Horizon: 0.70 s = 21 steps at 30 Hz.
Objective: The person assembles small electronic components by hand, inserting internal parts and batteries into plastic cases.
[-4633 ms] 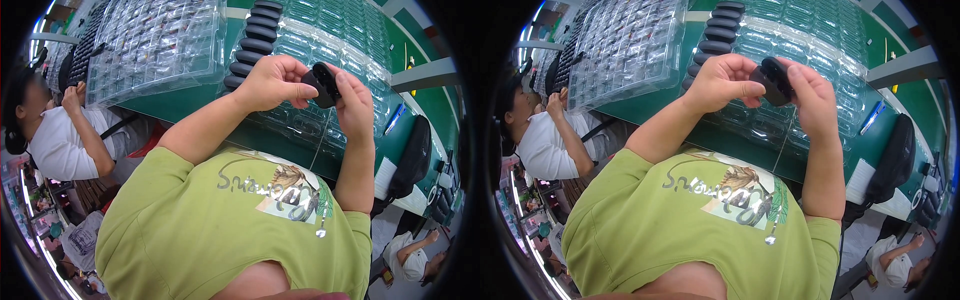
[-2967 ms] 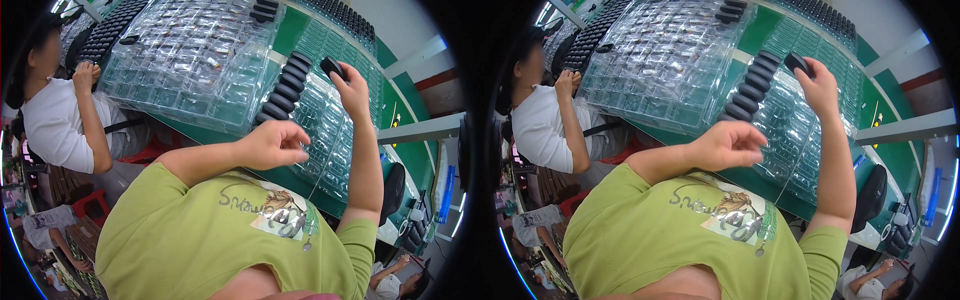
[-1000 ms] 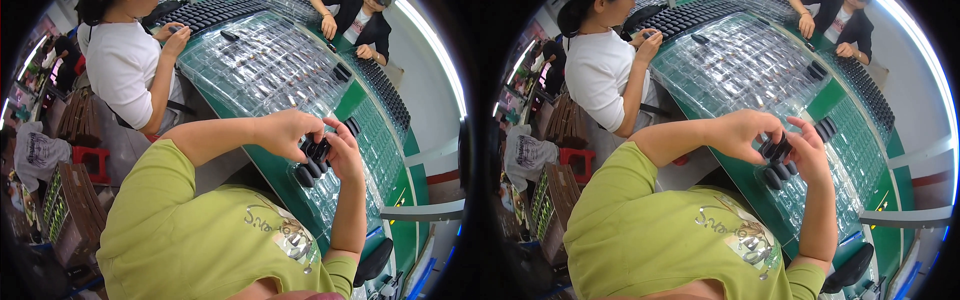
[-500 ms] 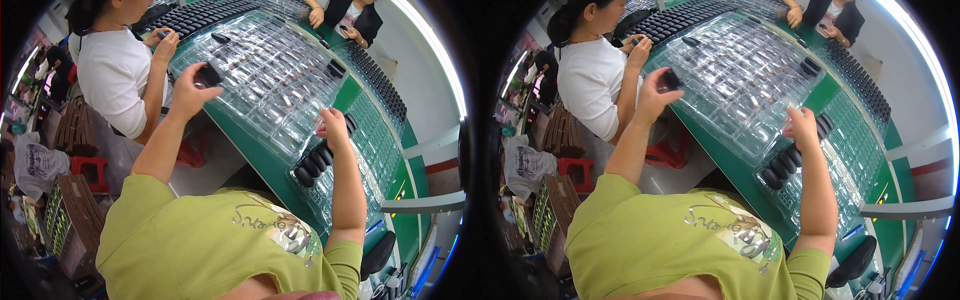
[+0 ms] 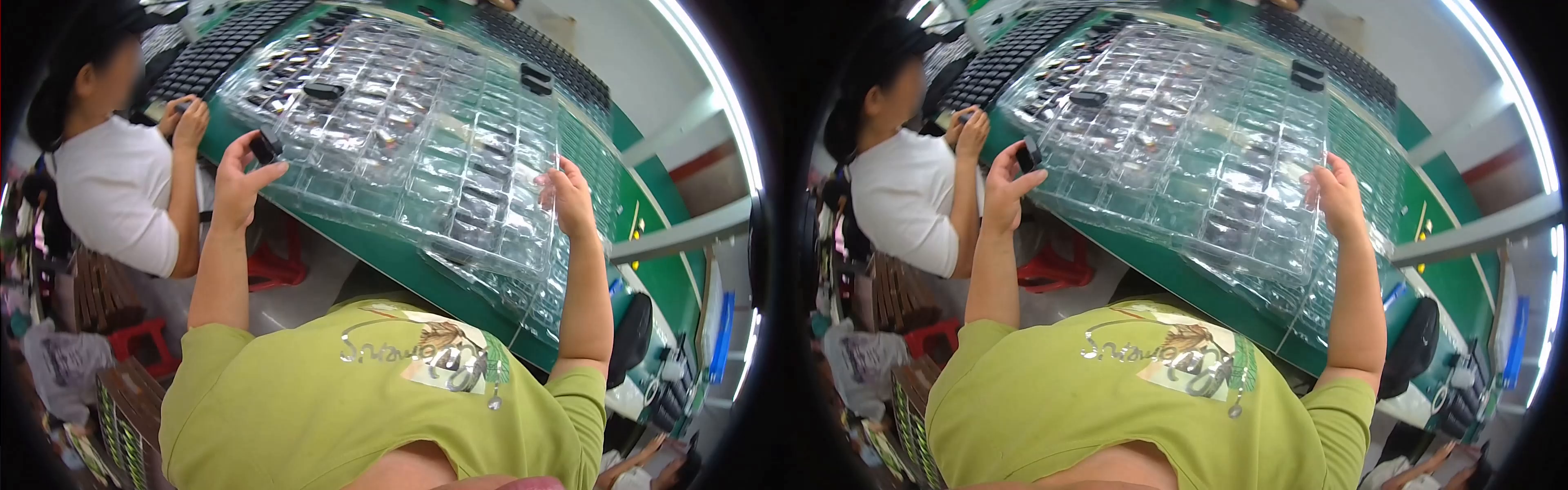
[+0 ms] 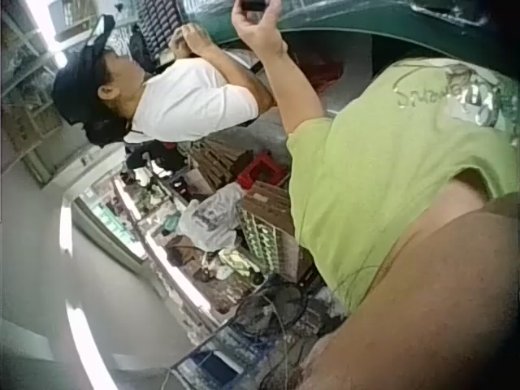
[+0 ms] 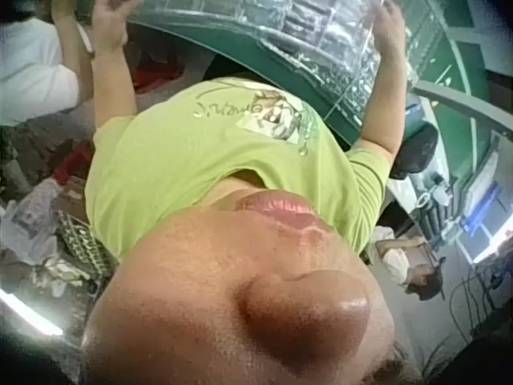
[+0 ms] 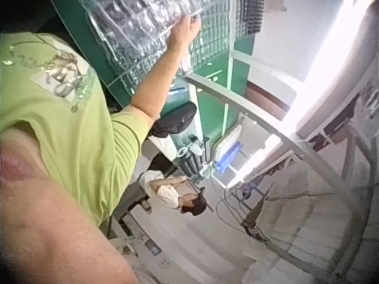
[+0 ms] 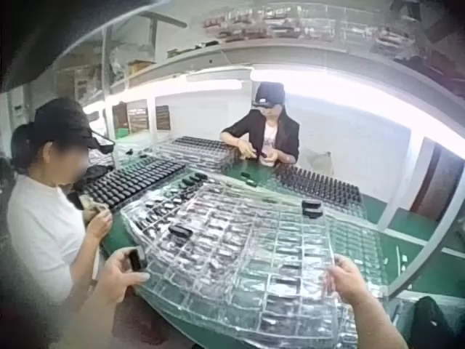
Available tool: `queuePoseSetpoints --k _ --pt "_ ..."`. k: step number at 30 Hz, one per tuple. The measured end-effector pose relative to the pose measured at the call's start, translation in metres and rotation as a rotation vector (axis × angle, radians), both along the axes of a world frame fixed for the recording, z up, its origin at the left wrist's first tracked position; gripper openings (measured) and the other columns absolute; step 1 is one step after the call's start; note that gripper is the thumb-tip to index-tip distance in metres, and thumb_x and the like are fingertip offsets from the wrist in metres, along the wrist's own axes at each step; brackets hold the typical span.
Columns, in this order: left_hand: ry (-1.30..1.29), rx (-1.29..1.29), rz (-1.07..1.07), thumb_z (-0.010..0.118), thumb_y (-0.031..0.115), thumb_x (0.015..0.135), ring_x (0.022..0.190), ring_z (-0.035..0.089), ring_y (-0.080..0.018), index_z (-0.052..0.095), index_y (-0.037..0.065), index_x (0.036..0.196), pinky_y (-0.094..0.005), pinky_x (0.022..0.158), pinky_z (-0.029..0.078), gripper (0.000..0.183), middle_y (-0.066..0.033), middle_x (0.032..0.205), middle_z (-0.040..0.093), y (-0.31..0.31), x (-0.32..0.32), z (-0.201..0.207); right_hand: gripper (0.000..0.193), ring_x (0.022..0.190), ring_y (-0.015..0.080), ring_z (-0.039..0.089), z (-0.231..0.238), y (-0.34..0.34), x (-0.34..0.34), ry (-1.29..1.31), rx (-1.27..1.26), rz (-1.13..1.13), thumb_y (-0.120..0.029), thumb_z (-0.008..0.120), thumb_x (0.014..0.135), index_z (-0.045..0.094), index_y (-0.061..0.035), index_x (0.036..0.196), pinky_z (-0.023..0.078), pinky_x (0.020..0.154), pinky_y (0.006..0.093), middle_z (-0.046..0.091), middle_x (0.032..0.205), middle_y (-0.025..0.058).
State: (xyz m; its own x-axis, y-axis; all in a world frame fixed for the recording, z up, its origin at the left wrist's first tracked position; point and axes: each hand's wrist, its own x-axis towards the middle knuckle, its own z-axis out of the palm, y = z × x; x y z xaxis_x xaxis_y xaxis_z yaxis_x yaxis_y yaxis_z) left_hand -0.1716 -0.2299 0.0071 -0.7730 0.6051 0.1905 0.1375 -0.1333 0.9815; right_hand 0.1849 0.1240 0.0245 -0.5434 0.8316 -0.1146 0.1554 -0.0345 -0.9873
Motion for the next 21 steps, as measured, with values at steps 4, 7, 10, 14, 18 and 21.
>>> queuePoseSetpoints --k 4,7,10,14,18,21 --pt "0.098 -0.118 0.007 0.082 0.002 0.067 0.106 0.056 -0.0167 0.053 -0.001 0.128 -0.0319 0.096 0.045 0.068 -0.0066 0.116 0.059 0.013 0.007 -0.006 0.052 0.06 0.0142 0.058 -0.008 -0.002 0.03 -0.163 -0.04 -0.009 -0.016 0.052 0.095 0.036 0.0021 0.14 0.048 0.052 0.0284 0.067 0.089 0.0105" --pt "0.179 -0.173 0.06 0.082 0.004 0.067 0.107 0.055 -0.0171 0.051 -0.001 0.13 -0.0334 0.099 0.043 0.071 -0.0074 0.118 0.058 0.015 0.007 -0.008 0.045 0.066 0.0133 0.062 0.01 0.007 0.028 -0.569 0.121 0.046 -0.03 0.063 0.092 0.054 0.0024 0.122 0.048 0.05 0.0271 0.067 0.09 0.0112" --pt "0.154 -0.165 0.052 0.082 0.005 0.068 0.108 0.055 -0.0174 0.048 -0.002 0.132 -0.0336 0.1 0.043 0.073 -0.0083 0.119 0.057 0.021 0.013 -0.001 0.031 0.073 0.0247 0.064 0.021 0.053 0.011 -0.851 0.74 -0.05 -0.033 0.069 0.086 0.064 -0.0018 0.09 0.052 0.063 0.037 0.067 0.098 0.0144" --pt "0.164 -0.145 0.075 0.08 0.002 0.071 0.109 0.057 -0.0185 0.045 -0.005 0.132 -0.0331 0.101 0.044 0.071 -0.0104 0.12 0.056 0.023 0.012 0.0 0.03 0.117 0.032 0.053 0.018 0.119 -0.029 -0.747 1.216 0.036 -0.029 0.071 0.076 0.069 -0.0111 0.1 0.045 0.098 0.043 0.062 0.119 0.013" --pt "0.15 -0.166 0.092 0.079 0.001 0.073 0.111 0.057 -0.0193 0.045 -0.005 0.133 -0.0335 0.101 0.044 0.069 -0.0112 0.12 0.057 0.023 0.013 0.003 0.037 0.122 0.0332 0.05 0.003 0.151 -0.059 -0.829 1.26 0.128 -0.024 0.07 0.072 0.07 -0.0138 0.107 0.044 0.101 0.0429 0.061 0.123 0.0123" --pt "0.174 -0.182 0.112 0.077 0.001 0.074 0.11 0.057 -0.019 0.045 -0.005 0.132 -0.0338 0.101 0.044 0.067 -0.011 0.119 0.057 0.024 0.015 0.006 0.038 0.119 0.0332 0.053 0.001 0.165 -0.071 -0.912 1.231 0.2 -0.02 0.067 0.069 0.072 -0.0134 0.106 0.046 0.099 0.0424 0.062 0.121 0.0139"
